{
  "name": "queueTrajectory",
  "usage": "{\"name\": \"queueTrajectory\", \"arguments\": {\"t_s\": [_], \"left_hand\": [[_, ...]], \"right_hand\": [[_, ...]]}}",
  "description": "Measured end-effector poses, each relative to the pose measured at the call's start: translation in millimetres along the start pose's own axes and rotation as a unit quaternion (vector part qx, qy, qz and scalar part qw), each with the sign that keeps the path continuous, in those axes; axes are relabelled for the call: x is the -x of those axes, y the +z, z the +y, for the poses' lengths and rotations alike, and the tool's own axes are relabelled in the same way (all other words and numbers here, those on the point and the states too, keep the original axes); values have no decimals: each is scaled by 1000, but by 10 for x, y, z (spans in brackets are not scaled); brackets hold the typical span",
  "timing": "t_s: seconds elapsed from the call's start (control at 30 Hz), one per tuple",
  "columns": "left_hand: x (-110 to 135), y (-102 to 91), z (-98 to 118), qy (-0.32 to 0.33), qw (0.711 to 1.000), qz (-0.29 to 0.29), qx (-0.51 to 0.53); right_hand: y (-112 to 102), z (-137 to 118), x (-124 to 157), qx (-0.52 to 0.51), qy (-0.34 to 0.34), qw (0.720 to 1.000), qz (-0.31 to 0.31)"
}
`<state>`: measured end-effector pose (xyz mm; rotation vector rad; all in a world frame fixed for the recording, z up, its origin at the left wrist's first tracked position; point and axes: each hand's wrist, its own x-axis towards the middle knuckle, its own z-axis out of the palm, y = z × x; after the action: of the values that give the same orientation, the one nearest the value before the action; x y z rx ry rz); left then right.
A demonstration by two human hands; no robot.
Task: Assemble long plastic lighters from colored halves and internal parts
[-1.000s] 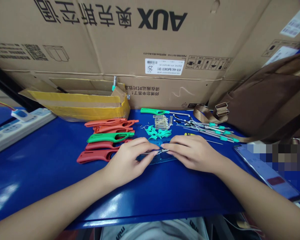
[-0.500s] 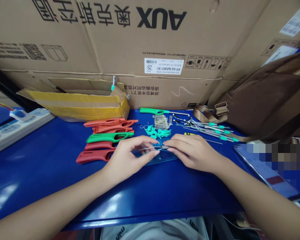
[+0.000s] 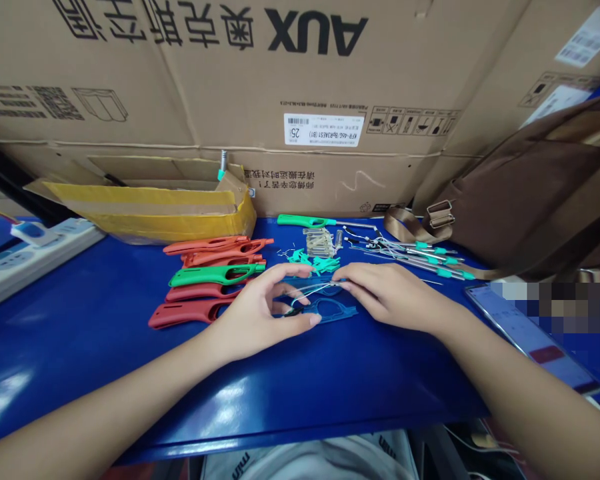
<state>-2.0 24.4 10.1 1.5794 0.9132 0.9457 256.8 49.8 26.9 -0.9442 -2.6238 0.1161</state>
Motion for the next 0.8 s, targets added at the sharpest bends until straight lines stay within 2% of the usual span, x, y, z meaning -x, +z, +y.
{"name": "queueTrajectory", "arguments": {"t_s": [0.13, 0.3, 0.47, 0.63, 0.8], "left_hand": [[-6, -24, -73, 1, 998, 21, -67], [-16, -42, -76, 13, 992, 6, -125], [3, -44, -46, 88, 956, 2, -279], [15, -40, -117, 163, 924, -43, -344], [30, -32, -156, 195, 903, -62, -379]], "right_hand": [[-70, 102, -5, -54, 48, 997, -41], [-120, 158, -16, -164, 80, 977, -114], [-142, 175, 1, -218, 93, 952, -193], [-170, 201, 9, -199, 70, 957, -201], [-173, 208, 6, -202, 91, 954, -202]]}}
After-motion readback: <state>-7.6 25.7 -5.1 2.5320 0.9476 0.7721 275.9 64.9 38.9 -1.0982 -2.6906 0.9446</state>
